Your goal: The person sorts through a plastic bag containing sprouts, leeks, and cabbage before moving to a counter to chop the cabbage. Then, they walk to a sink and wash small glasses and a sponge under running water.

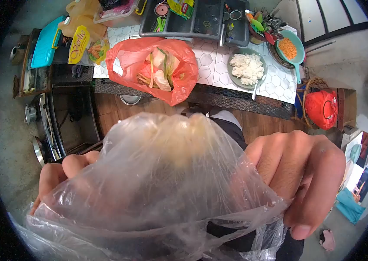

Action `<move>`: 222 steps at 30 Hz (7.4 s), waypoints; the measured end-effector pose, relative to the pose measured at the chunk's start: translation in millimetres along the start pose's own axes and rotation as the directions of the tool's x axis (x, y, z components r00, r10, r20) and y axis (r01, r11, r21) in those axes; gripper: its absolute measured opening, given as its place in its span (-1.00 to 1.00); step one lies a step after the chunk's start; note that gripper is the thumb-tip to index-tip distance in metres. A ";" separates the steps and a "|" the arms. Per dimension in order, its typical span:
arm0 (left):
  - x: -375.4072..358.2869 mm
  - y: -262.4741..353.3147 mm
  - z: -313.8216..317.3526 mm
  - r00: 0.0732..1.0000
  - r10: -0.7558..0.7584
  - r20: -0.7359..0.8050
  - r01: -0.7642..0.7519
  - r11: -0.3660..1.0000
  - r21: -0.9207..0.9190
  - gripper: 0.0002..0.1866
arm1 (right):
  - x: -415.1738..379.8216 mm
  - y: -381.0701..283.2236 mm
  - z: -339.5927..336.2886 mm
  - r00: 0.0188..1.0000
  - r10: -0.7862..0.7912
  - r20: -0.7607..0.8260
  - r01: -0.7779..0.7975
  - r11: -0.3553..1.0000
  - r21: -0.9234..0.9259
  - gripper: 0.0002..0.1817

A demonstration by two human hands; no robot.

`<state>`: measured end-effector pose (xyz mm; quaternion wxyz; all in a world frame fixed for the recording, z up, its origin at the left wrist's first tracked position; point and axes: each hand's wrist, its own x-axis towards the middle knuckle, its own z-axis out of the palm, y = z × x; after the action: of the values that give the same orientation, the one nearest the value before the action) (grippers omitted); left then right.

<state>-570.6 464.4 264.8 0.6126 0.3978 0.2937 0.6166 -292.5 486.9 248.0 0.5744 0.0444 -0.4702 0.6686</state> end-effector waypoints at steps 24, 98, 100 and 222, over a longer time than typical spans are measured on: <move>16.5 -204.7 66.5 0.922 -0.208 0.328 0.066 0.915 0.397 -0.63 | -163.2 84.4 -123.2 0.721 0.339 -0.604 -0.643 0.653 -0.401 -0.07; -1048.0 -43.0 -707.4 -0.772 -0.383 -0.507 -0.616 0.645 0.452 -0.62 | -322.4 870.8 704.2 -0.411 0.750 0.518 0.015 0.574 -0.819 -0.28; -1101.1 1.1 -766.2 -0.741 -0.489 -0.460 -0.636 0.732 0.245 -0.48 | -320.2 861.3 745.3 -0.374 0.827 0.421 -0.032 0.442 -0.896 -0.31; 129.1 -114.6 -161.8 0.905 -0.403 -0.138 0.392 0.662 0.639 -0.68 | -9.3 309.7 -158.0 0.785 0.503 -0.362 -0.281 -0.232 -0.931 -0.72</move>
<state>-639.8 621.2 101.6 0.5564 0.5169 0.5647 0.3229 -464.2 619.1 -24.0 0.1358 -0.4827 -0.8272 0.2536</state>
